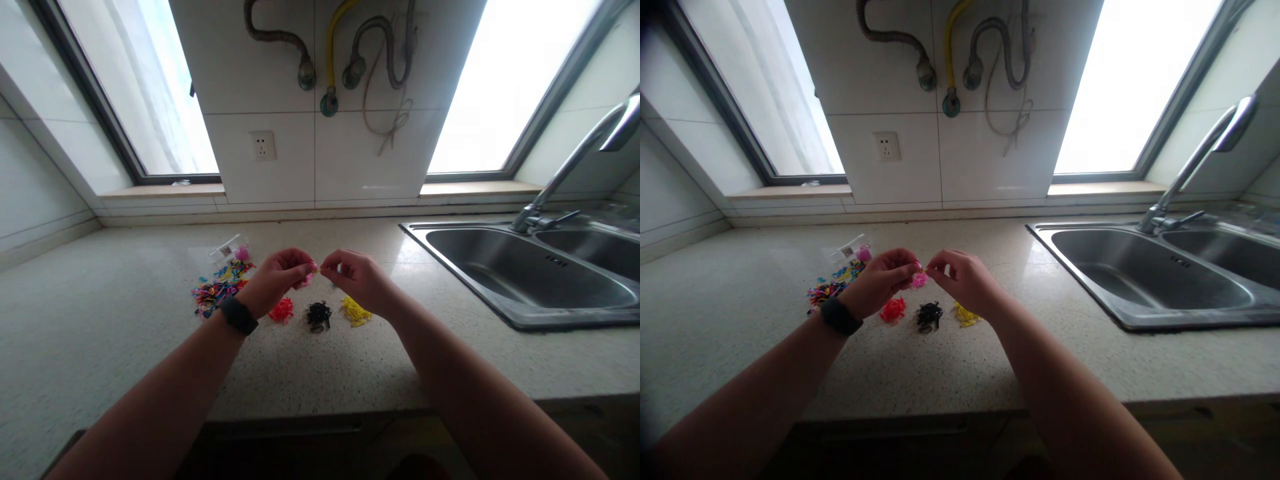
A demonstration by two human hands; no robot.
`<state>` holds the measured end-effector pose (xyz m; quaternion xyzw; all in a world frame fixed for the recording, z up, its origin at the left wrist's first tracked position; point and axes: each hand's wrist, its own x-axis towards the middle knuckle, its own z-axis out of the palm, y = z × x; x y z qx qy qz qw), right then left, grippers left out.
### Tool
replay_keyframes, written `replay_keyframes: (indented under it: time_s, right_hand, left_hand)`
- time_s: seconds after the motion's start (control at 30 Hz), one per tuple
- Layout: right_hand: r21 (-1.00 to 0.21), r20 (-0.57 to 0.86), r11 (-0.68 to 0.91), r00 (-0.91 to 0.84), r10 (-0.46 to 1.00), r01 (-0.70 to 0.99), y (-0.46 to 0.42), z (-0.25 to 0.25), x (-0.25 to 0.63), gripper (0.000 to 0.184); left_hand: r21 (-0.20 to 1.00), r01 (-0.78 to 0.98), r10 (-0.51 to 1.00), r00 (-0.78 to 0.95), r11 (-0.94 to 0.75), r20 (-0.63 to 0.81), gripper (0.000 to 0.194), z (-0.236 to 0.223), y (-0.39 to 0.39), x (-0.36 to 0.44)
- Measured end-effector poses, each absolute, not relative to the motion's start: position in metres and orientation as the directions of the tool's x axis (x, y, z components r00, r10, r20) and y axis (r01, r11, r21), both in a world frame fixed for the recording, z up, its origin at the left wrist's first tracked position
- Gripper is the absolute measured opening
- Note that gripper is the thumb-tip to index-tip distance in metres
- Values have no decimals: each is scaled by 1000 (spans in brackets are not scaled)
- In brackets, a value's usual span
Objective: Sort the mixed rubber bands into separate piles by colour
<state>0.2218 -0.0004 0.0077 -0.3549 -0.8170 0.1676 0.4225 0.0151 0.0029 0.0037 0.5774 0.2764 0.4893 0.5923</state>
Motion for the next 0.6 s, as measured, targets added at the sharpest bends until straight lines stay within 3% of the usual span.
replay_keyframes:
  time_s: [0.6]
  right_hand:
    - [-664, 580, 638, -270, 769, 390, 4, 12, 235, 16]
  left_hand:
    - [916, -382, 957, 200, -121, 210, 23, 13, 5, 6]
